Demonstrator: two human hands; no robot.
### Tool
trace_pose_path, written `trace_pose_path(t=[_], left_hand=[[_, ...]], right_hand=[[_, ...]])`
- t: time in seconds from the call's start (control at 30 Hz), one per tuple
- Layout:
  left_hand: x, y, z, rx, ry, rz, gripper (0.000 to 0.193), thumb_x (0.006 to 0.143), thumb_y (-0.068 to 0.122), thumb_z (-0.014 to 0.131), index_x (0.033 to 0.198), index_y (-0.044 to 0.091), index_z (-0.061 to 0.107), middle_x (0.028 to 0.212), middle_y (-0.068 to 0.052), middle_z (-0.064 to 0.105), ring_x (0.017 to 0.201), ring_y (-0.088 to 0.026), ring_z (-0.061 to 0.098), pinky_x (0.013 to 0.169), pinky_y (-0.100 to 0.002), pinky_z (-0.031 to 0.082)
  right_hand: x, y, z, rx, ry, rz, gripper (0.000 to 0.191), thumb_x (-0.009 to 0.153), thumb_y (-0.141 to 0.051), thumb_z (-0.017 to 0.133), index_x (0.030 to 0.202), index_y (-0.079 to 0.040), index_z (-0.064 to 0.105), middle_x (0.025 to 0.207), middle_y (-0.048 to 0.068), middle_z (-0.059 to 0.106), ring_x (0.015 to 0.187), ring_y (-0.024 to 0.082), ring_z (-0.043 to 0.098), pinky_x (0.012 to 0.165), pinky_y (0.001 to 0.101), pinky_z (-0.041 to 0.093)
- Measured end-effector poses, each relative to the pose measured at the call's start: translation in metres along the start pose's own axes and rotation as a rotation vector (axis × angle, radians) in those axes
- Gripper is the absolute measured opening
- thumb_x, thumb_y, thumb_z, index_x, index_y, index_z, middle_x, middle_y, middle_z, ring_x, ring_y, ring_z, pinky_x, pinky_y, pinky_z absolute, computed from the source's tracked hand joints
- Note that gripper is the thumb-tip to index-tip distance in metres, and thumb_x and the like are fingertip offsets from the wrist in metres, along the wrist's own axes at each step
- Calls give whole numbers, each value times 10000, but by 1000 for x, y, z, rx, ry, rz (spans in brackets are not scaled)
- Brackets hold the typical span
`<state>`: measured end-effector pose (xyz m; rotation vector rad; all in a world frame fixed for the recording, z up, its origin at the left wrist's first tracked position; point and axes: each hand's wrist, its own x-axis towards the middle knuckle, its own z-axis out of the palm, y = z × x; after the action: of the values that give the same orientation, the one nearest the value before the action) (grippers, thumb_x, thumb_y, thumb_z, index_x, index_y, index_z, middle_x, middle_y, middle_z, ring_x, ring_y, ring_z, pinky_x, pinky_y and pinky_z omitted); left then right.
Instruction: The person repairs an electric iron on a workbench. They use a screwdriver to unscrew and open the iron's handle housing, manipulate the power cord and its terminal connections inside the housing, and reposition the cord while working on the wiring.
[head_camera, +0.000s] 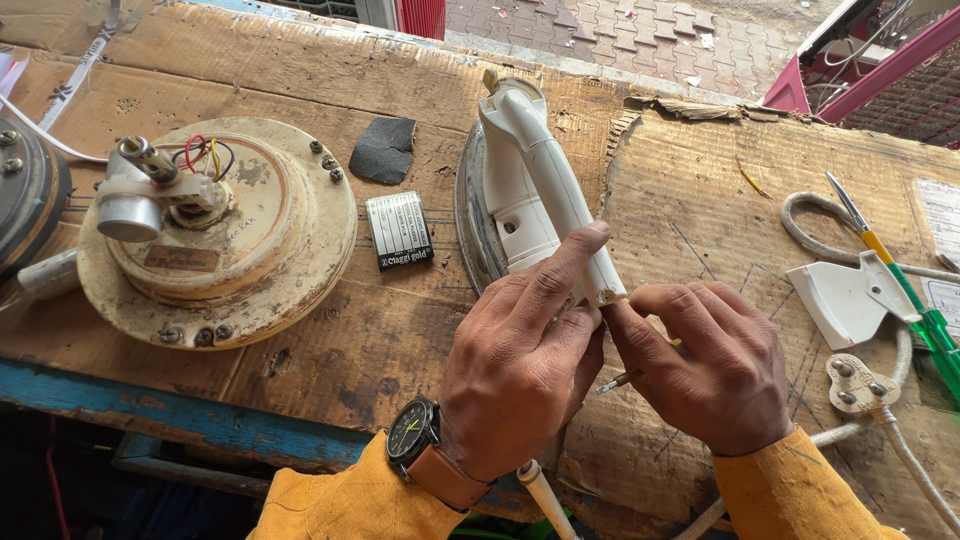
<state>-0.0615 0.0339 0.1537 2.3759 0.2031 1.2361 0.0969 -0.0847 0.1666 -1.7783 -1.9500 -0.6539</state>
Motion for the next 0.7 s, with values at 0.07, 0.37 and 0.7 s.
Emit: trace_pose_path(t=[0.07, 0.37, 0.7], left_hand=[[0, 0, -1, -5, -7, 1, 241, 884, 68, 791, 1066, -67, 710, 1550, -177, 498, 1239, -333, 675, 1031, -450, 568], [2, 0, -3, -39, 1, -17, 223, 887, 39, 777, 1071, -64, 705, 1554, -164, 508, 1300, -337, 659, 1080, -427, 570], [1, 0, -3, -39, -11, -11, 208, 883, 47, 782, 1031, -68, 694, 1563, -174, 493, 1315, -345, 643, 1088, -439, 563]], right_hand=[[0, 0, 0, 4, 2, 1, 266, 769, -67, 785, 1033, -77, 756, 923, 37, 678, 733, 219, 665, 648, 389, 514], [2, 5, 5, 21, 2, 0, 209, 801, -68, 799, 984, -73, 698, 925, 57, 685, 734, 241, 669, 648, 401, 516], [-2, 4, 10, 101, 77, 75, 321, 857, -75, 836, 1053, -95, 582, 960, 64, 686, 821, 241, 699, 704, 396, 526]])
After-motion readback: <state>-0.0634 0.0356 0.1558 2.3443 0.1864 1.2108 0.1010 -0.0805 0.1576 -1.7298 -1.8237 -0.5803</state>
